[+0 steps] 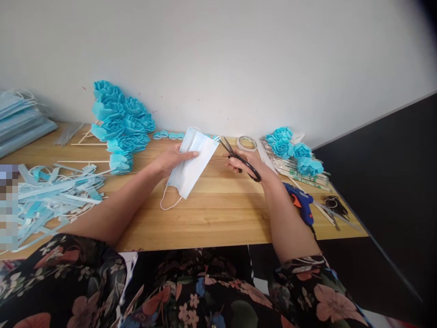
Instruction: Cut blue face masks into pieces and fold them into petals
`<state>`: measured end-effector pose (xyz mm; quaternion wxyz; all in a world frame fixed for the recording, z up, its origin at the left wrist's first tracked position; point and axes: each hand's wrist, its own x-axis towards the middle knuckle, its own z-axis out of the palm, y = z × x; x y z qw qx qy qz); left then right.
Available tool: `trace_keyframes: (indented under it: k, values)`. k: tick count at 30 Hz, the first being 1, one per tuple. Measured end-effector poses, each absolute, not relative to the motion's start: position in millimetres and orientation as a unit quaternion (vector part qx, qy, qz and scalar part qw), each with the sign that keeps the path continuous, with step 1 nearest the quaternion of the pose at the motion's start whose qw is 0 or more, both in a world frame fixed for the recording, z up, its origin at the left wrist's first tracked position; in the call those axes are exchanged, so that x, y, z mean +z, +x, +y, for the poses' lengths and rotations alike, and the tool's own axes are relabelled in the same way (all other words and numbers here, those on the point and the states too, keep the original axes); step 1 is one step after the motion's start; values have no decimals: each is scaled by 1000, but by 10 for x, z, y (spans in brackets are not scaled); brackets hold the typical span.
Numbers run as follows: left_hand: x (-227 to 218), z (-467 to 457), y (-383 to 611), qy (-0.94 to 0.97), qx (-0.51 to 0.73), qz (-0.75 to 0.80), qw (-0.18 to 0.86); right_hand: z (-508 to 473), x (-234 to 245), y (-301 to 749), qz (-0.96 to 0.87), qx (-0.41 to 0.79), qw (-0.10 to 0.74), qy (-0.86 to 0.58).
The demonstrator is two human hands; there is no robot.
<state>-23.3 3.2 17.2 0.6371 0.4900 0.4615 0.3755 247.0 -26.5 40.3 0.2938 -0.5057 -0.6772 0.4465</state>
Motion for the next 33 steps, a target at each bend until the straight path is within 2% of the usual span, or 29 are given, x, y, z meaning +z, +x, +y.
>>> trace_keyframes:
  k: [3,6,33]
  values:
    - [163,50,-256,529,371,470,602,-290,386,2444,-696,467,235,-492]
    - [143,69,-269,573,360,463,572,-315,397,2401,-701,471,221,-487]
    - [147,42,-264,603,318,464,565,-310,378,2366,-709,471,218,-478]
